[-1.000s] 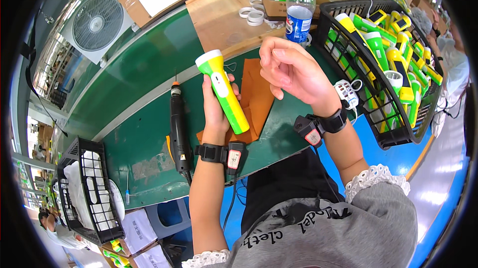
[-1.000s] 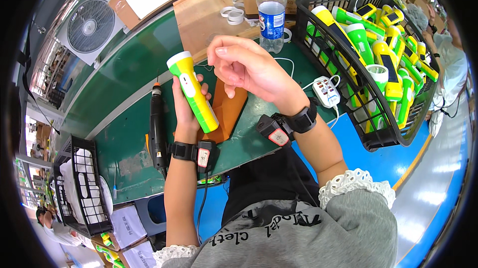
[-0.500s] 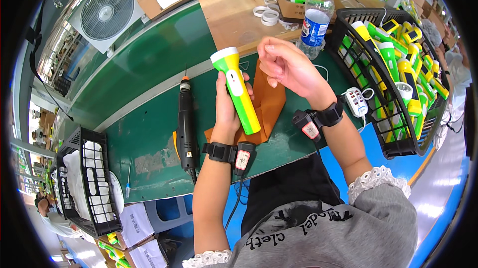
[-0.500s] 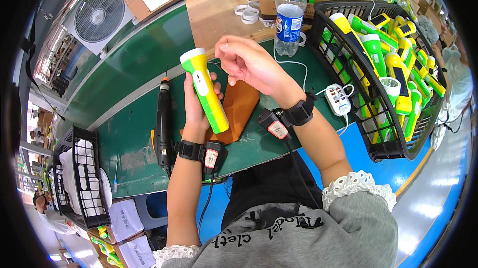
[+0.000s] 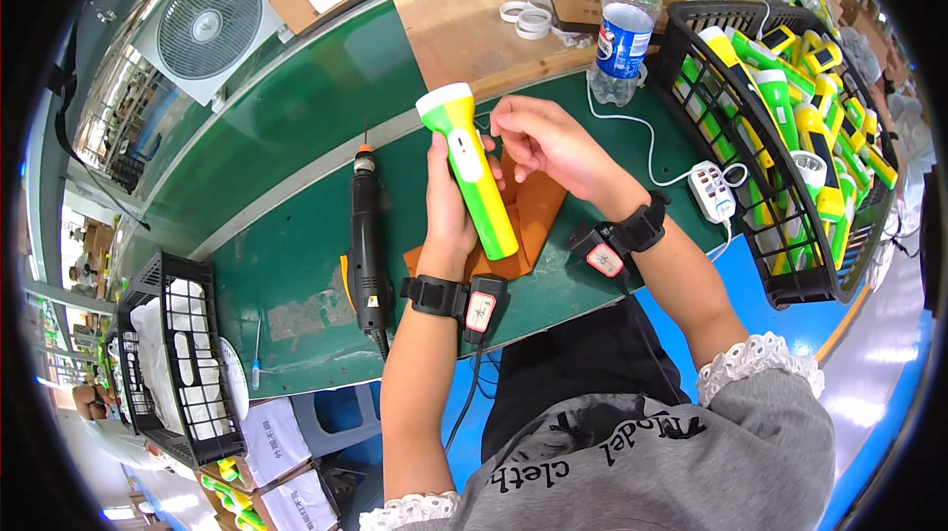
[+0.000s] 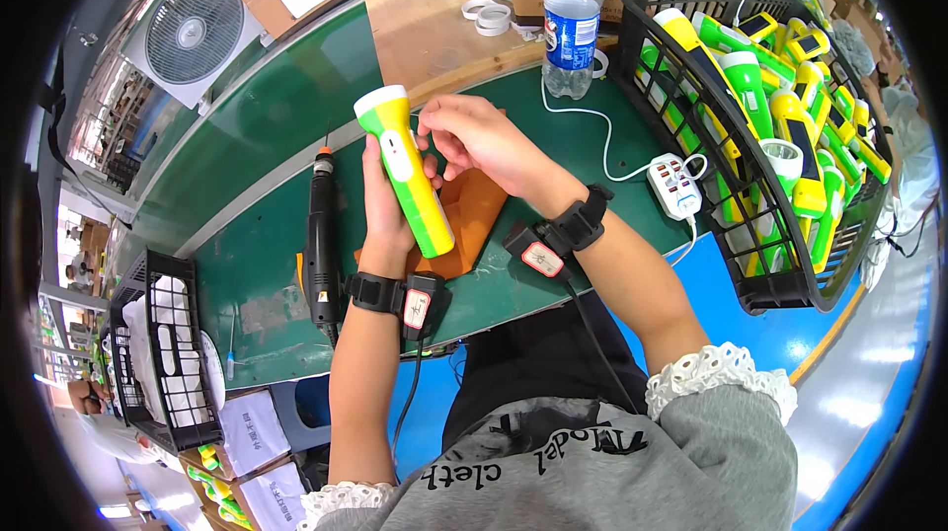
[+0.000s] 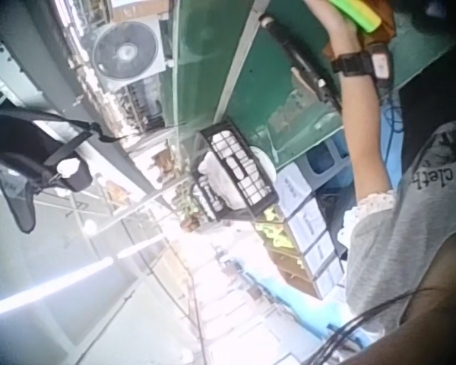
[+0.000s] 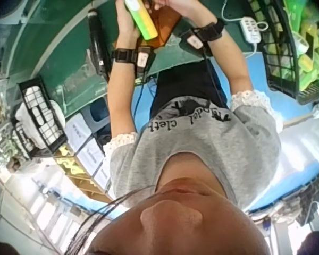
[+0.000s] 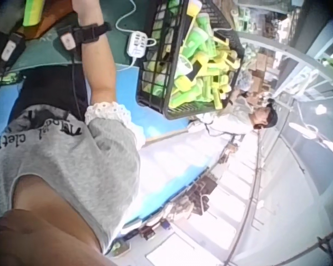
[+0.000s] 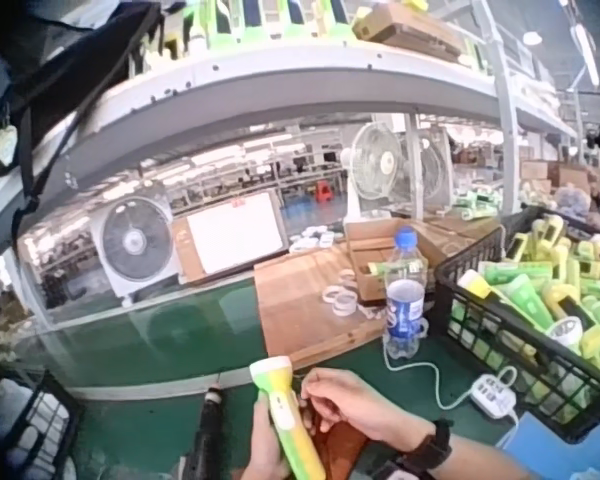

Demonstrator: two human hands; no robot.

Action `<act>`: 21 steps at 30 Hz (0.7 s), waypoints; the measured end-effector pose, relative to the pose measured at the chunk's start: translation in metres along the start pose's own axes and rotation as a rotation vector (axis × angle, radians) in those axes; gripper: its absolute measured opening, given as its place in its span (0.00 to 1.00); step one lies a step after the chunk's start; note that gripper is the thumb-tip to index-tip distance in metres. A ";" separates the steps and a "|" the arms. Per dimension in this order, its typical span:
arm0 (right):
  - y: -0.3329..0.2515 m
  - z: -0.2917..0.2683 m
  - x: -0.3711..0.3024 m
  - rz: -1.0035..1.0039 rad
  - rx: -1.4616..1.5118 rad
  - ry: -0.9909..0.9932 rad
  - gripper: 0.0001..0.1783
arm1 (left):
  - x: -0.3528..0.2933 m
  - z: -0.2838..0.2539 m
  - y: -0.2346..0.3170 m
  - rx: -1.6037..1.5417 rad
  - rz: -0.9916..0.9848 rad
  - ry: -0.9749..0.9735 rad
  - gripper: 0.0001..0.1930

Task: The person is seen assembling flashlights on a production line, including applying stickers and components.

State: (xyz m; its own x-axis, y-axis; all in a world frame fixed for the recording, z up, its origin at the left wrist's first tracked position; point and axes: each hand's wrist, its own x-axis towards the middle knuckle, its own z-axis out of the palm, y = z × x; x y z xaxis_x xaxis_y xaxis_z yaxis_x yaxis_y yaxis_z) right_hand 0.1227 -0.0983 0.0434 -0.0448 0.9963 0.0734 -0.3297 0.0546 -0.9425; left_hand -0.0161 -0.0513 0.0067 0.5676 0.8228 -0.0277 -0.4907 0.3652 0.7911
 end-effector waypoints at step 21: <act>0.021 0.002 0.003 -0.153 -0.388 -0.082 0.21 | 0.000 -0.004 -0.006 -0.020 0.071 0.009 0.27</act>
State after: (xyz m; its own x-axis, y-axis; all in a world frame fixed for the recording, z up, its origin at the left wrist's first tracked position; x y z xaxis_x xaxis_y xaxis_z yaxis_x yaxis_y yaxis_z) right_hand 0.1137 -0.0940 0.0242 -0.1032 0.9670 0.2330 0.0403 0.2381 -0.9704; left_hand -0.0154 -0.0517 -0.0002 0.5249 0.8509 0.0226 -0.5431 0.3143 0.7786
